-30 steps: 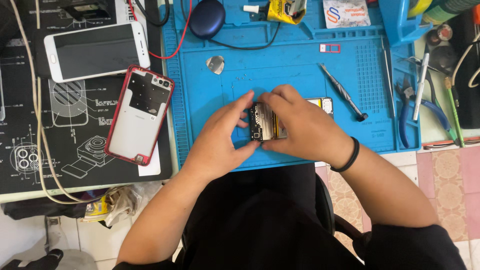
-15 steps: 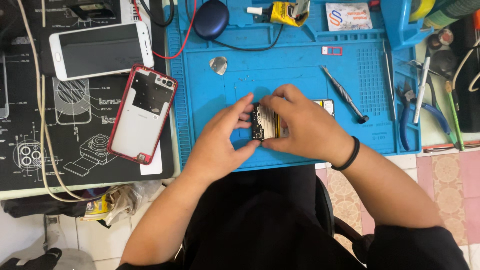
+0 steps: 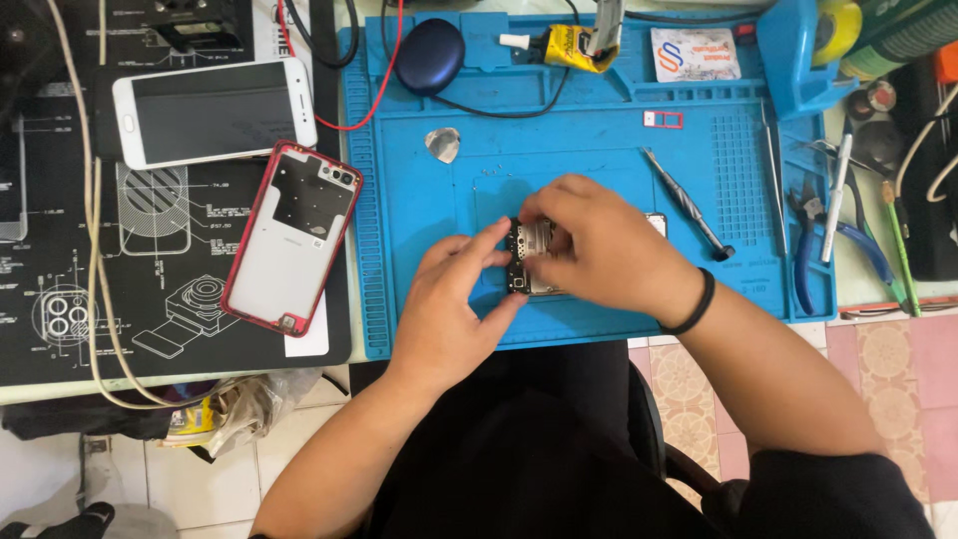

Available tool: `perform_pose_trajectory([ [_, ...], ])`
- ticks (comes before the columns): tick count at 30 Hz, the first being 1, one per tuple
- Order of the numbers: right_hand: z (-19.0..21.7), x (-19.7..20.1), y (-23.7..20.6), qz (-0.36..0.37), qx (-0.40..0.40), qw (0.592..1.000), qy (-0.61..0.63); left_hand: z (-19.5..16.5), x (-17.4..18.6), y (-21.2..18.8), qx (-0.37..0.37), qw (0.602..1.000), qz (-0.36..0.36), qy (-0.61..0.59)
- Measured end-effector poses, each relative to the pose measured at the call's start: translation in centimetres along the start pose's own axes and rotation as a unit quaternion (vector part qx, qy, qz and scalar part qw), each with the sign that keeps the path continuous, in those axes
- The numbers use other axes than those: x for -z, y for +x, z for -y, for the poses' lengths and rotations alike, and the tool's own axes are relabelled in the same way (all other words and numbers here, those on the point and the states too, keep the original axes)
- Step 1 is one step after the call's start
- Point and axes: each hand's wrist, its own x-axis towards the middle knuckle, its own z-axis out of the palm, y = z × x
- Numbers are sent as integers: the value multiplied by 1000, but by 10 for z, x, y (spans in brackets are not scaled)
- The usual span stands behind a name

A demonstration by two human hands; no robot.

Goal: The person disassembles a smartphone, removes the motherboard, and uses tweezers to adjust a small component. They then reconnect the motherboard, use a multimeter to test the battery contacts, and power on the device. Finally, they connect a charging cable to verify charging functionality.

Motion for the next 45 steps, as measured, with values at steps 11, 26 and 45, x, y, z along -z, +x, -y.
perform_pose_trajectory([
  [11,6,-19,12,-28,144,945,-293,2,-6,-2,11,999,-36,-6],
  [26,-3,-24,24,-55,148,953,-258,7,-8,-7,0,998,-59,13],
  [45,-32,19,8,11,-3,999,-40,3,-5,-3,6,999,-31,5],
])
